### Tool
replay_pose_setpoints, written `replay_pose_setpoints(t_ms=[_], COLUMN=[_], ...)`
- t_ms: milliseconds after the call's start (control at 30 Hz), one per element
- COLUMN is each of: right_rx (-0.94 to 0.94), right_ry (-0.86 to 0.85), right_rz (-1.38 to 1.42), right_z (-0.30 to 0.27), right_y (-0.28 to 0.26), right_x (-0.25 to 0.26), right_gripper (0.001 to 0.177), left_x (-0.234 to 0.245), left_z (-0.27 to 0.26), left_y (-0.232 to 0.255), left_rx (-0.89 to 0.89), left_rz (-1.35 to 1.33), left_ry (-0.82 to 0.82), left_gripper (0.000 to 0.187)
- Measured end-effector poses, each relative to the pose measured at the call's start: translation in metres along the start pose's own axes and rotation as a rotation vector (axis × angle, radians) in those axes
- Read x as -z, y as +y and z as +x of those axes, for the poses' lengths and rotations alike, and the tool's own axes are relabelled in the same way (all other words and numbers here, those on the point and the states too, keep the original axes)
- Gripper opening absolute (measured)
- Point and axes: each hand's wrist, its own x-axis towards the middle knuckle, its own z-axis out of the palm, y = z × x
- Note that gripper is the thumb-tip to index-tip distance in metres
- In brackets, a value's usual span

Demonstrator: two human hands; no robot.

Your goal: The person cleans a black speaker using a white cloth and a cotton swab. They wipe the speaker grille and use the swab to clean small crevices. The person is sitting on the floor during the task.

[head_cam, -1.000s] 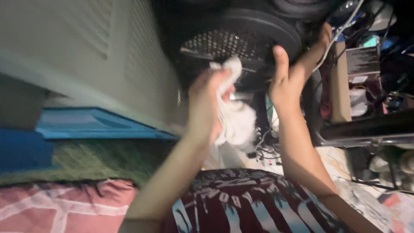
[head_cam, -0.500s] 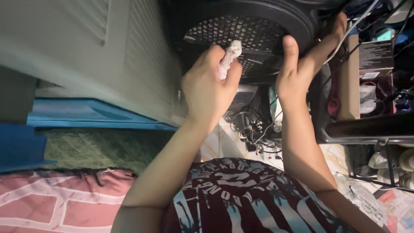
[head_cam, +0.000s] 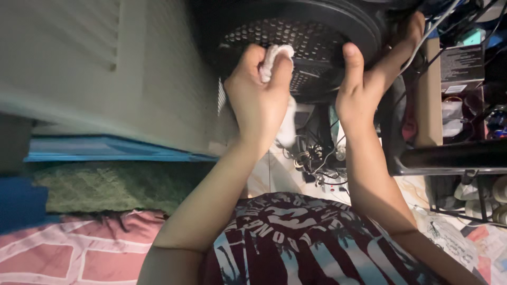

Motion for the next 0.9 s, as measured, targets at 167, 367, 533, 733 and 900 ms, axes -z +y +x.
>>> replay_pose_setpoints(t_ms=[167, 367, 533, 733, 900], right_rx=[0.01, -0.145, -0.128, -0.037, -0.012], right_ry=[0.008, -0.014, -0.049, -0.05, -0.036], right_rz=[-0.035, -0.261, -0.231, -0.111, -0.198], right_z=[-0.004, -0.005, -0.012, -0.013, -0.015], right_y=[0.002, 0.013, 0.017, 0.023, 0.0], right_x=[0.0, 0.002, -0.003, 0.003, 0.009], right_gripper=[0.081, 0.09, 0.088, 0.087, 0.084], left_x=[-0.009, 0.016, 0.051, 0.061, 0.054], left_z=[-0.007, -0.004, -0.042, -0.04, -0.021], left_y=[-0.012, -0.023, 0.001, 0.011, 0.027], left_rx=[0.621, 0.636, 0.382, -0.152, -0.231], left_rz=[-0.834, -0.923, -0.647, 0.023, 0.039], left_ry=[-0.042, -0.218, -0.177, 0.074, 0.121], left_gripper=[0.019, 0.021, 0.023, 0.022, 0.019])
